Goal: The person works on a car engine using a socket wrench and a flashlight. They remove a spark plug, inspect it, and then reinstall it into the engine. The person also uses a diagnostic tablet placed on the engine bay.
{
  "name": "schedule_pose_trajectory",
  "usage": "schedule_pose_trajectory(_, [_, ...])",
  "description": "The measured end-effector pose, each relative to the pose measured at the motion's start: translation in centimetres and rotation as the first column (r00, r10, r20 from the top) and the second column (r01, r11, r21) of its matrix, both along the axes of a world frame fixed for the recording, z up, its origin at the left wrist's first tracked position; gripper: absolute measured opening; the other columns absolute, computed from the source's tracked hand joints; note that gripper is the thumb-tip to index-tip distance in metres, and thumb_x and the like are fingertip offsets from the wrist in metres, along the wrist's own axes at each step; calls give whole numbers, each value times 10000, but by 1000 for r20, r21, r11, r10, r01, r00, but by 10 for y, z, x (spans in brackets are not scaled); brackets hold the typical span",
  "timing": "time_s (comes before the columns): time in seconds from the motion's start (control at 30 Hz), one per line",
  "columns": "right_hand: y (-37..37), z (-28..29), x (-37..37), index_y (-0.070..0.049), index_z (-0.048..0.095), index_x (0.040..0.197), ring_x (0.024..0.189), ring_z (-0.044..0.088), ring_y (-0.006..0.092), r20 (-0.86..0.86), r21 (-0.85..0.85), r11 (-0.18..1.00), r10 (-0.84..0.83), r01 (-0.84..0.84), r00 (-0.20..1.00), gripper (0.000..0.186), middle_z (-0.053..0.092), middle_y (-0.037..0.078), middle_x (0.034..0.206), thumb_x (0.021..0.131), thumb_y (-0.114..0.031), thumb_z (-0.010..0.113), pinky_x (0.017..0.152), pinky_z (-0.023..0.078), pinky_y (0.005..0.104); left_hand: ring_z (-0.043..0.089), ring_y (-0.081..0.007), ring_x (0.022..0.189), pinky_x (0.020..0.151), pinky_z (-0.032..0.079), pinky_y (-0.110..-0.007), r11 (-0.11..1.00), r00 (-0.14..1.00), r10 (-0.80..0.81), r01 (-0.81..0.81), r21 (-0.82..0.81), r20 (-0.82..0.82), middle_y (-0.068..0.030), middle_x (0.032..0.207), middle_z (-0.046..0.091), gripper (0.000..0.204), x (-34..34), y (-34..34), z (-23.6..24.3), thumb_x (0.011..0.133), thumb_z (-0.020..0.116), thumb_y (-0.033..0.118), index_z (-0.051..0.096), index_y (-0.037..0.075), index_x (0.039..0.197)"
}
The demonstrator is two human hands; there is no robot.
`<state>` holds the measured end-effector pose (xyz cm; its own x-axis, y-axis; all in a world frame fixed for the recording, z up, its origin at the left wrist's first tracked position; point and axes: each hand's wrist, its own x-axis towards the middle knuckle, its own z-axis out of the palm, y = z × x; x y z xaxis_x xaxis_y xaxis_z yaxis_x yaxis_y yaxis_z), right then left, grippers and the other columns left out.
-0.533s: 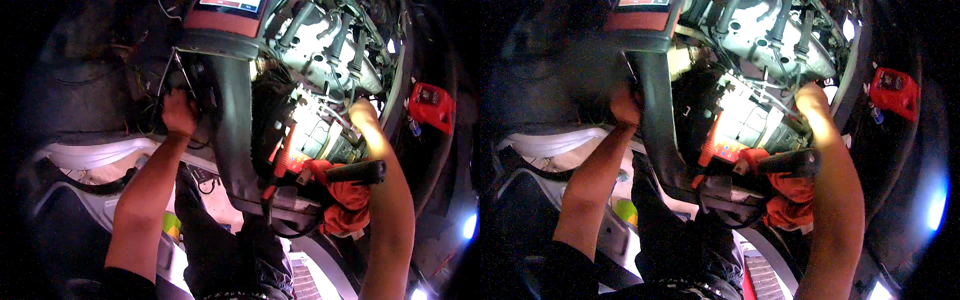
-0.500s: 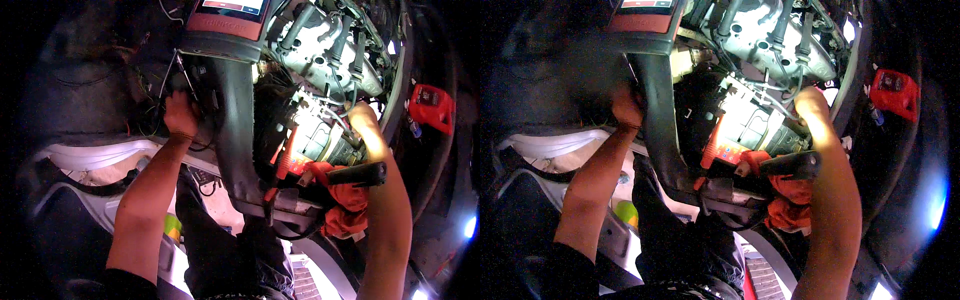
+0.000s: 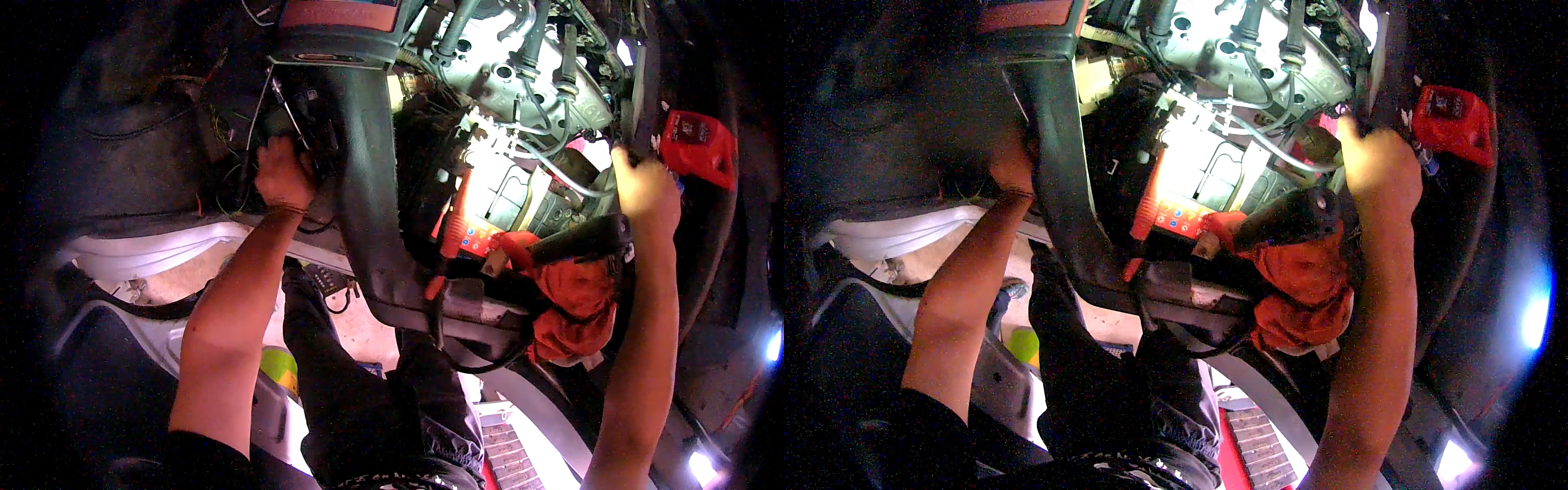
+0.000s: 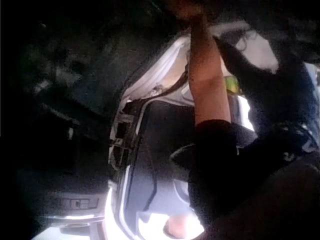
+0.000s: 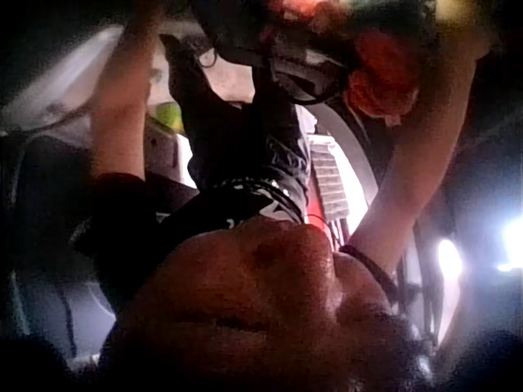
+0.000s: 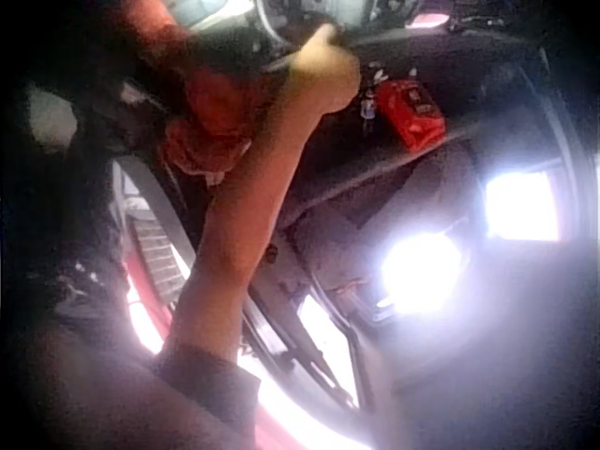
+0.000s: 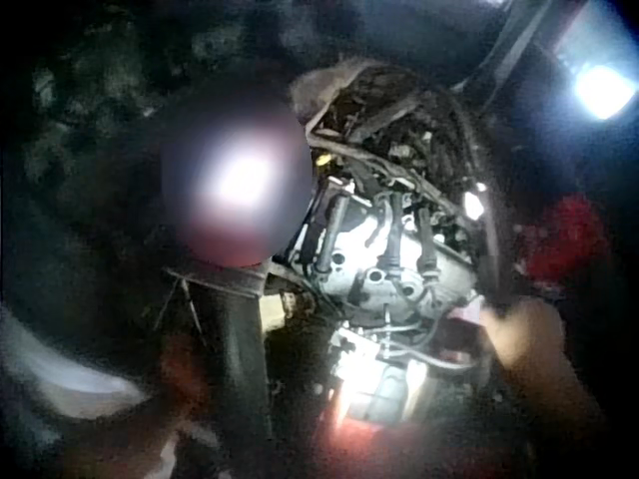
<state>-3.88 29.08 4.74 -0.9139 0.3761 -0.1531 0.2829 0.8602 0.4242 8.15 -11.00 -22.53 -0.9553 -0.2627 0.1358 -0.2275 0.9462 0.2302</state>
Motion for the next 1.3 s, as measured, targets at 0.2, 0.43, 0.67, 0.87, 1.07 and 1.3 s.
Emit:
schedule_pose_trajectory(0.2, [17,-21,-46,30,686,1109,1131,618,429,16,-38,999,-13,13,1000,734,648,289,1159,860,-647,549,966,486,478,559,-380,927,692,519,-510,994,976,-108,100,-52,-190,-128,1042,568,288,-3,-4,-2,777,629,172,571,88,1047])
schedule_pose_trajectory(0.43, [40,-40,-44,32,599,1195,1094,641,423,-170,-206,973,72,-107,983,687,654,290,1153,868,-573,604,940,509,477,560,-365,930,696,513,-506,999,990,-9,16,47,-140,-118,984,571,230,2,1,-2,796,620,168,581,103,1013])
schedule_pose_trajectory(0.67, [-14,12,13,13,588,1176,942,641,338,-668,-503,736,3,-454,744,491,647,234,1080,883,-378,630,843,516,409,606,-472,935,774,511,-531,913,997,70,-48,406,-39,-248,1018,629,280,7,-5,34,862,605,166,564,39,1107])
schedule_pose_trajectory(0.87, [-171,58,189,-9,588,1143,786,648,240,-587,-802,10,-203,-598,784,313,665,162,971,895,-187,659,735,529,343,614,-472,989,845,495,-514,658,979,204,-137,740,-1,-287,1049,654,397,30,-55,73,897,616,200,553,5,1238])
schedule_pose_trajectory(1.07, [-285,-48,265,-35,580,1113,855,710,343,141,-985,-60,247,161,959,242,710,191,974,898,-115,656,741,555,401,635,-432,1037,889,509,-472,772,971,132,-225,594,198,-255,1080,672,383,-1,-117,75,828,657,158,630,9,1180])
schedule_pose_trajectory(1.3, [-269,-140,278,-13,593,1103,677,647,168,185,-983,25,172,184,967,197,670,122,848,914,-69,602,637,511,324,628,-396,1105,939,510,-470,955,898,130,-227,189,421,-220,1193,652,371,-70,-148,75,834,656,166,630,32,1178])
